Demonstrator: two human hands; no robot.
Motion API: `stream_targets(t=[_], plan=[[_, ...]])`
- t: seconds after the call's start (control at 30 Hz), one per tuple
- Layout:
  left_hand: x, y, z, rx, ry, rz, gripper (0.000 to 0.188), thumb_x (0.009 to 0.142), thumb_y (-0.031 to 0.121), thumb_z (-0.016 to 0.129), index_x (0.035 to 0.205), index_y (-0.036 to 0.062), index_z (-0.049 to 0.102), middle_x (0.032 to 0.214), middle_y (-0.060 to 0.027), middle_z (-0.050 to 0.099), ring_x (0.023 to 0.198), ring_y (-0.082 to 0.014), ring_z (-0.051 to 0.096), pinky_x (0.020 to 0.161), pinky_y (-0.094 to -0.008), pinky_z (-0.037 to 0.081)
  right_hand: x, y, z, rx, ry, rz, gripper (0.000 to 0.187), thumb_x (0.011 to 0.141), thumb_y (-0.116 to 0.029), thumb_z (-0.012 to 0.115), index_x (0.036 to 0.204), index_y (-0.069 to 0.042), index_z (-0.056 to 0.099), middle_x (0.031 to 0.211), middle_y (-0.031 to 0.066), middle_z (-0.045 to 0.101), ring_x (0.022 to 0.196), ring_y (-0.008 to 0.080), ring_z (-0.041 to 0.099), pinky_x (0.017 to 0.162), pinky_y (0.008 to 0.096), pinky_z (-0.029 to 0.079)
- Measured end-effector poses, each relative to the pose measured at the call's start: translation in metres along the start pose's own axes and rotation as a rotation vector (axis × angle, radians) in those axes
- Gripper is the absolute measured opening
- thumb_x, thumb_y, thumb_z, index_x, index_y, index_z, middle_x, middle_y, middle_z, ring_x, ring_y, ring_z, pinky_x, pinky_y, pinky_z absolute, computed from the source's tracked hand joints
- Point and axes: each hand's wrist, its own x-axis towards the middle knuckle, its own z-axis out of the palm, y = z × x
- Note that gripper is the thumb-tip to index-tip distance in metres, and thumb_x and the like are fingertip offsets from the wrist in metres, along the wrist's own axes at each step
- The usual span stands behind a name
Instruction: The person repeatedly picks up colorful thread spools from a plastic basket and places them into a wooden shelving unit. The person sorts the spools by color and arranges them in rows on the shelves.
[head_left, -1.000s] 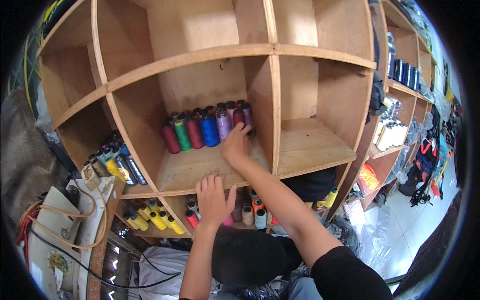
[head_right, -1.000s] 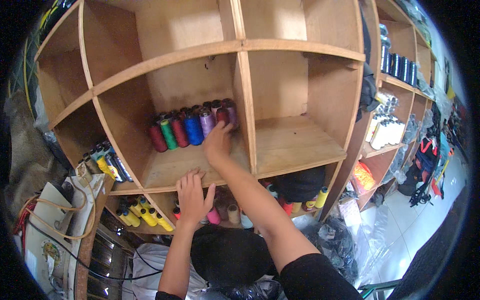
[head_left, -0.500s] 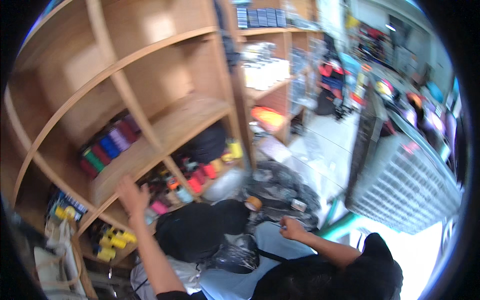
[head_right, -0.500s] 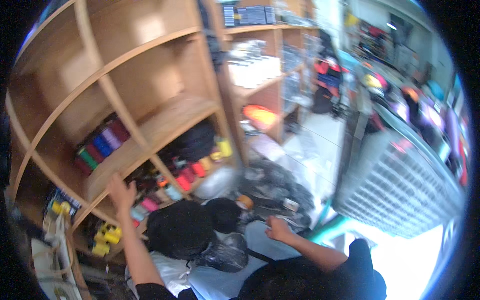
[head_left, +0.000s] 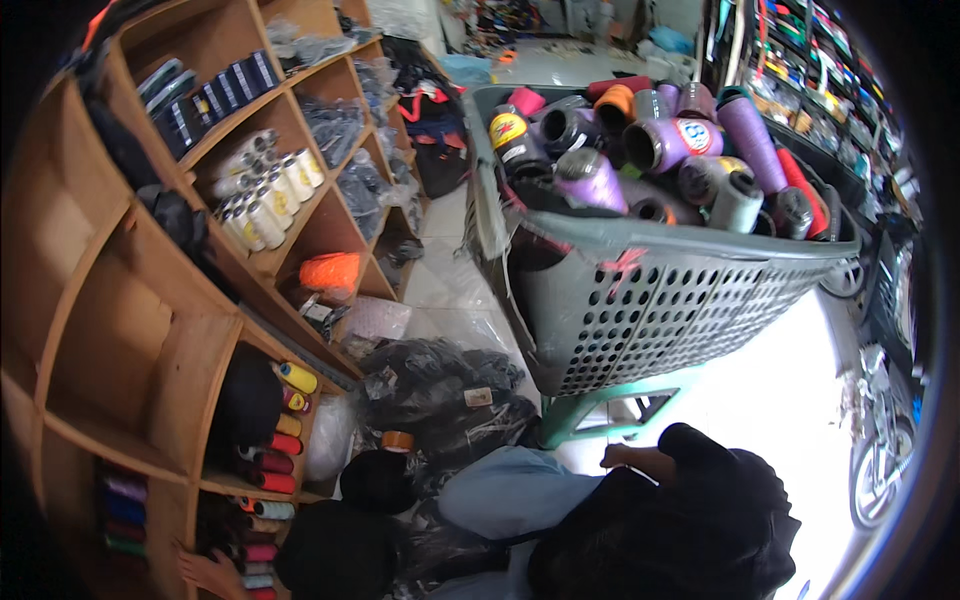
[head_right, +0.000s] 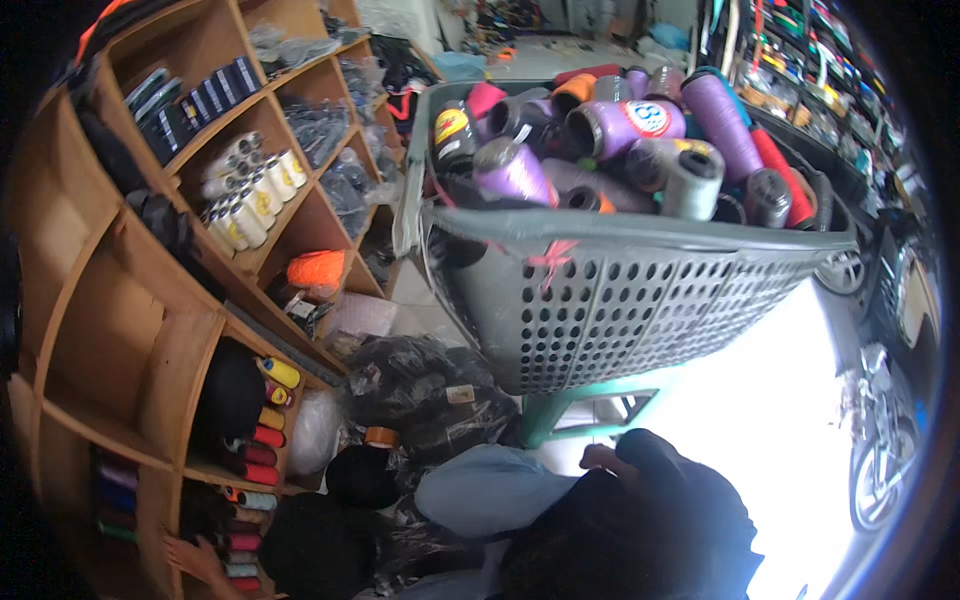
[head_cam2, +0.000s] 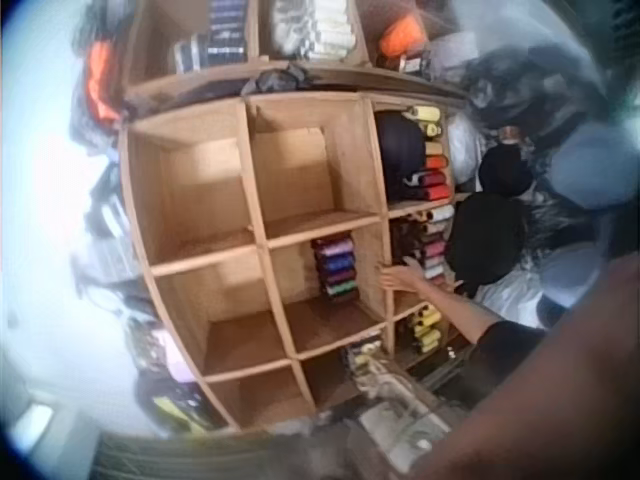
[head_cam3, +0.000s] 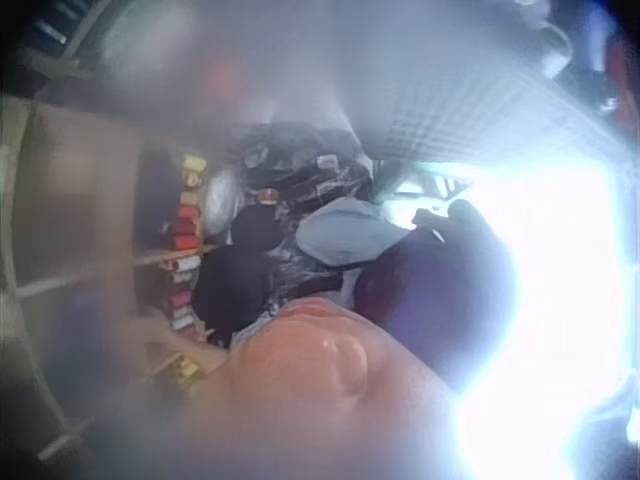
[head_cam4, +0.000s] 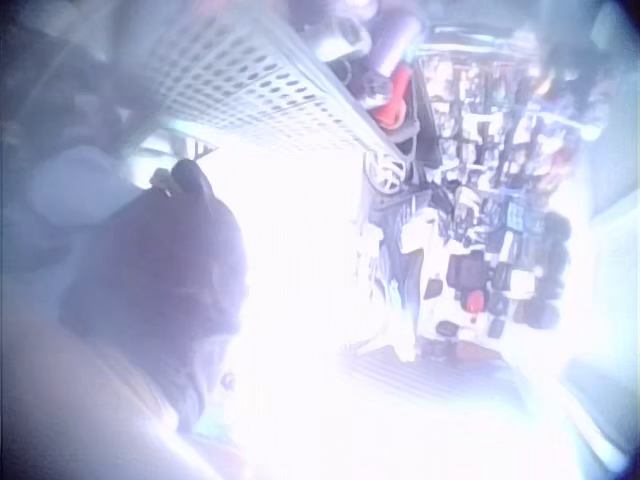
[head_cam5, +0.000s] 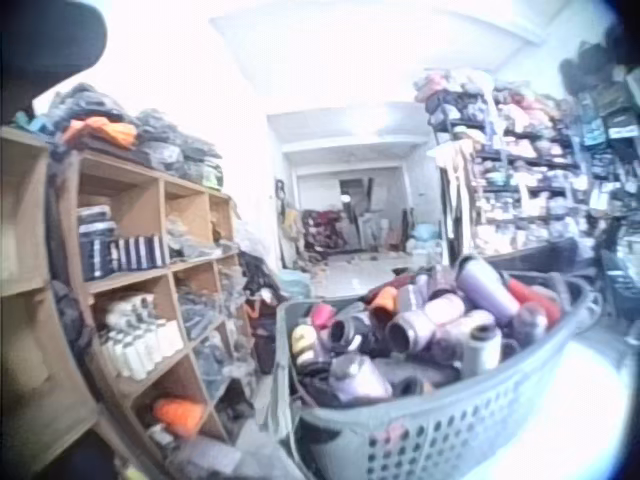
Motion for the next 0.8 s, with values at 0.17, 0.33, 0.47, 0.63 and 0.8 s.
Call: stream_targets(t=[0.17, 0.33, 0.47, 0.63, 0.8], plan=[[0.0, 0.001, -0.089, 0.235, -0.153, 0.01, 0.098, 0.075, 0.032, 0.079, 0.152, 0.0017, 0.026, 0.155, -0.0213, 0.032, 0.145, -0.0352, 0.03, 0.12, -0.0473, 0.024, -0.142, -0.095, -0.073, 0.334, -0.118, -0.007, 0.053, 0.087, -0.054, 0.059, 0.083, -0.003, 0.071, 0.087, 0.0136, 0.073, 0.062, 0.0316, 0.07, 0.061, 0.0449, 0.059], [0.044, -0.023, -0.093, -0.084, -0.624, -0.017, 0.098, 0.065, 0.018, 0.079, 0.149, -0.0026, 0.031, 0.146, -0.0244, 0.043, 0.136, -0.0323, 0.044, 0.116, -0.0454, 0.033, -0.326, -0.118, -0.17, 0.124, 0.245, -0.256, 0.052, 0.088, -0.04, 0.055, 0.117, 0.003, 0.06, 0.11, 0.0235, 0.069, 0.103, 0.0392, 0.067, 0.089, 0.0496, 0.053], [-0.041, 0.012, -0.14, -0.571, -1.014, -0.044, 0.082, 0.079, 0.033, 0.071, 0.146, -0.0009, 0.037, 0.13, -0.0204, 0.056, 0.115, -0.03, 0.056, 0.094, -0.0435, 0.048, -0.456, -0.085, -0.207, 0.184, 0.204, -0.171, 0.047, 0.086, -0.031, 0.055, 0.119, 0.003, 0.059, 0.116, 0.0243, 0.067, 0.11, 0.0377, 0.065, 0.094, 0.0473, 0.051], [-0.19, 0.059, -0.206, -0.467, -1.451, 0.21, 0.063, 0.08, 0.024, 0.075, 0.13, -0.0046, 0.051, 0.117, -0.0194, 0.062, 0.105, -0.0275, 0.061, 0.096, -0.0393, 0.047, -0.533, -0.007, -0.22, 0.268, 0.233, -0.007, 0.046, 0.085, -0.035, 0.059, 0.117, -0.002, 0.061, 0.111, 0.0233, 0.068, 0.109, 0.0385, 0.065, 0.094, 0.0479, 0.052], [-0.263, 0.054, -0.326, -0.354, -1.773, -0.004, 0.051, 0.083, 0.017, 0.073, 0.127, -0.0005, 0.054, 0.113, -0.0148, 0.064, 0.101, -0.0252, 0.063, 0.091, -0.0392, 0.05, -0.575, 0.058, -0.253, 0.451, 0.42, 0.067, 0.037, 0.083, -0.028, 0.057, 0.107, 0.0, 0.062, 0.106, 0.0245, 0.069, 0.103, 0.0397, 0.066, 0.09, 0.0493, 0.053]])
